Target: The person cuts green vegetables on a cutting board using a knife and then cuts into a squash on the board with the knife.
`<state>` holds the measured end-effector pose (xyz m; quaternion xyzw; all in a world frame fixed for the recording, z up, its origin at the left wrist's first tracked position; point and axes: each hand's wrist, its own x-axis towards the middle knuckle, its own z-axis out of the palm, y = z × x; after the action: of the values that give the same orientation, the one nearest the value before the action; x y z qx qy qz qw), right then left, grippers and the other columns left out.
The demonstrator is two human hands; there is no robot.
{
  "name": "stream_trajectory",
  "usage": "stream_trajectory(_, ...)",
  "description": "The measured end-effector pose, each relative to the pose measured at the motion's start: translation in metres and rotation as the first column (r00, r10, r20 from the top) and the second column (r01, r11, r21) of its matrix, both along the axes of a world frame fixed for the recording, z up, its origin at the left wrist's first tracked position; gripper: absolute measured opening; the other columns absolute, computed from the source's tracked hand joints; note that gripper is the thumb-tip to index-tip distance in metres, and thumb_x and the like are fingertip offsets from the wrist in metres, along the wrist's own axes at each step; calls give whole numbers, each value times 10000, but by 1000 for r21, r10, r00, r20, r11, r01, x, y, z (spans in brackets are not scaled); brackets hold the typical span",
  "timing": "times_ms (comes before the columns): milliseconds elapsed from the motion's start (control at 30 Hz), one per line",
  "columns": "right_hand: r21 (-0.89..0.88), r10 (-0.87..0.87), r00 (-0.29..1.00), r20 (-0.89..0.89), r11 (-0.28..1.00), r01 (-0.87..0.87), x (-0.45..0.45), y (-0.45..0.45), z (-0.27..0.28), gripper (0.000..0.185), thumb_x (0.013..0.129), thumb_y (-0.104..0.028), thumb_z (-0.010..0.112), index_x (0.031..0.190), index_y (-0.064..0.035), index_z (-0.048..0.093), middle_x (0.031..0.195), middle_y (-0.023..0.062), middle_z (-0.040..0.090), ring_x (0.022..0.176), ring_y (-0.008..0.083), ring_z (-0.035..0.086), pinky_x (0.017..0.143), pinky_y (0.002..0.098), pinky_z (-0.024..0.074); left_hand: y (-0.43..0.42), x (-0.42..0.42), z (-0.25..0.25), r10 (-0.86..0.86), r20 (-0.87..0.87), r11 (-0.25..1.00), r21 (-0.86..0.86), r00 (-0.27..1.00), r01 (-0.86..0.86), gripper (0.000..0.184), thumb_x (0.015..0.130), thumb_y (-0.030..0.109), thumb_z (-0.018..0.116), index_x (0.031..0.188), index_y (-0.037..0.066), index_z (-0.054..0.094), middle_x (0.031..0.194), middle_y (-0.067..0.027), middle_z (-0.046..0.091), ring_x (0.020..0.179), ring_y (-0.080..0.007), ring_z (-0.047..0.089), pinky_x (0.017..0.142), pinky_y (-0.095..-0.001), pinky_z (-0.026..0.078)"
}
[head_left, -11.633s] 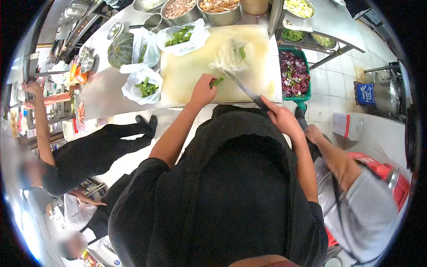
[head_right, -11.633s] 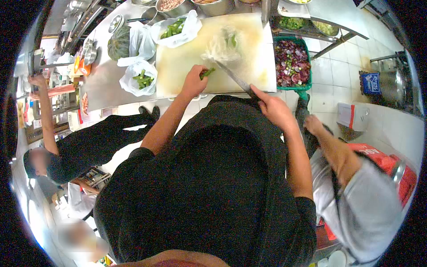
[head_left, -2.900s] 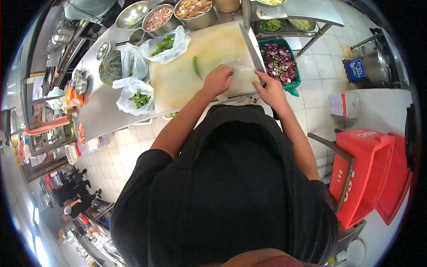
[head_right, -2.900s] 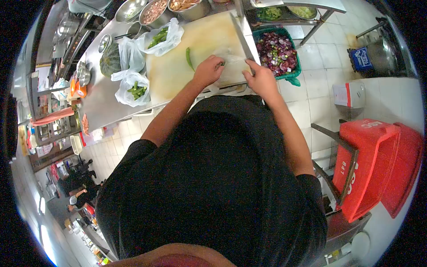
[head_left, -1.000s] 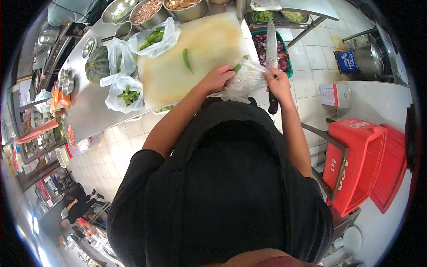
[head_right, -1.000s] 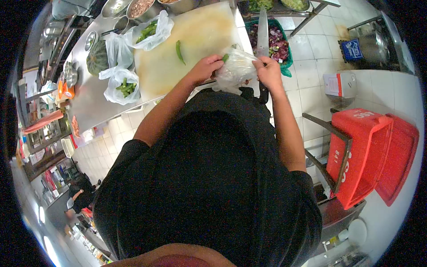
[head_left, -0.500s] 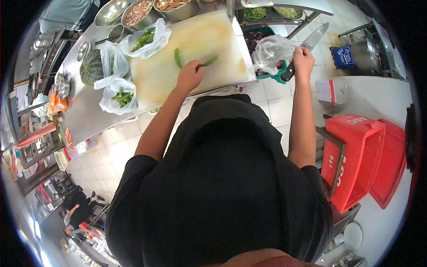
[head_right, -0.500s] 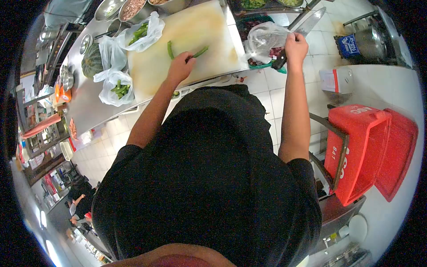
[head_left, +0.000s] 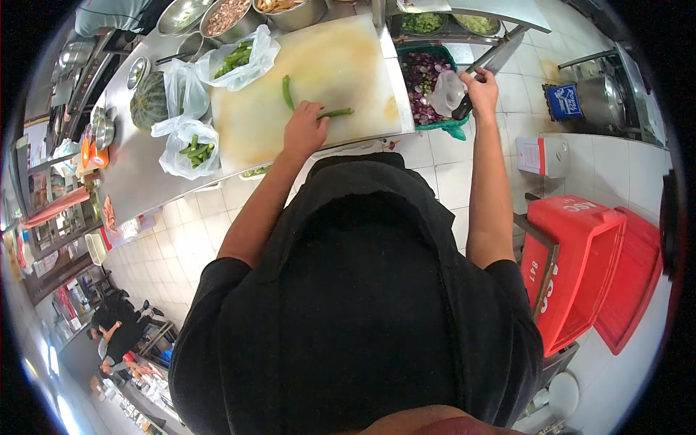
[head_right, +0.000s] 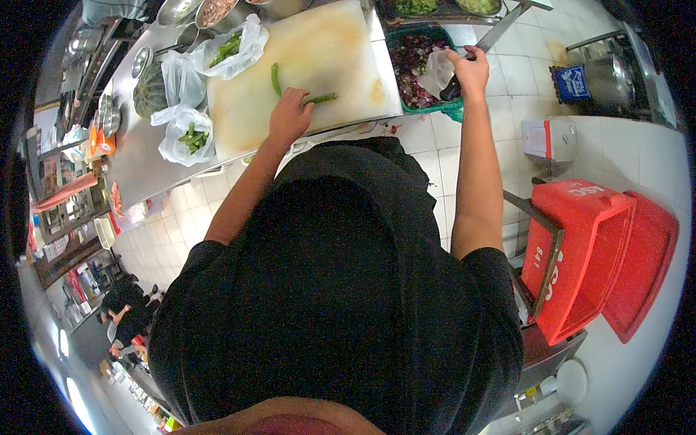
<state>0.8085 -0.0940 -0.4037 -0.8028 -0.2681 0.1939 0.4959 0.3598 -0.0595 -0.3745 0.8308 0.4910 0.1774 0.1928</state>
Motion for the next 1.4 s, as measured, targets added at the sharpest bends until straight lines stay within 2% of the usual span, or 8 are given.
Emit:
stream_trajectory(200,96,-22,1000,-18,995,23,11,11,19,401,818,-258,842,1097,0,714,888,119,720,768,196,647,739,354,536,-2,6,3,-50,29,998,34,998,49,241,866,180,720,1085,91,672,1074,-128,617,1037,-350,641,858,-459,553)
stream_trajectory(233,162,2,996,87,987,-16,21,13,9,424,897,-215,760,1258,-8,675,837,104,705,692,162,622,656,333,526,-2,8,5,-53,32,998,40,998,52,234,866,178,720,1079,93,674,1068,-127,617,1033,-349,640,856,-458,553)
stream_trajectory(400,233,74,997,-35,970,-64,-42,-37,85,622,977,-188,651,1547,-51,442,818,74,675,618,132,593,551,297,495,3,10,-4,-94,29,993,68,995,92,184,878,178,705,1048,110,684,1025,-116,622,1007,-343,643,834,-464,554)
stream_trajectory(633,-58,223,966,-132,971,-232,-81,-129,68,447,1019,-172,570,1443,-43,508,770,40,639,558,105,567,487,284,452,10,14,-11,-122,-22,992,19,992,123,174,902,212,680,1050,123,697,1026,-118,635,998,-344,647,824,-468,557)
stream_trajectory(833,-256,400,917,5,887,-385,-144,-167,75,678,1004,-109,549,1633,-220,324,819,244,693,726,354,714,712,419,556,17,16,-19,-146,59,989,3,988,146,202,913,219,665,1087,118,691,1022,-132,639,996,-355,646,837,-477,552)
stream_trajectory(933,-239,558,830,26,809,-537,-172,-164,89,679,995,-47,566,1619,-230,373,740,143,611,654,167,552,688,306,507,21,14,-21,-157,43,987,-8,987,158,226,913,216,657,1115,120,684,1020,-140,640,994,-360,647,843,-480,548)
stream_trajectory(1067,-314,745,651,145,658,-684,-188,-151,88,709,966,-77,604,1585,-358,403,842,226,689,737,412,682,691,494,546,22,20,-12,-167,37,983,-69,985,169,238,906,201,636,1129,130,680,1021,-145,643,987,-365,654,841,-483,549)
stream_trajectory(1400,-549,831,515,209,535,-642,-200,-137,90,704,969,-104,566,1591,-380,383,790,209,648,709,413,672,670,546,539,24,24,-11,-160,37,986,-45,986,162,286,896,183,591,1161,158,695,1029,-144,661,944,-369,676,825,-488,562)
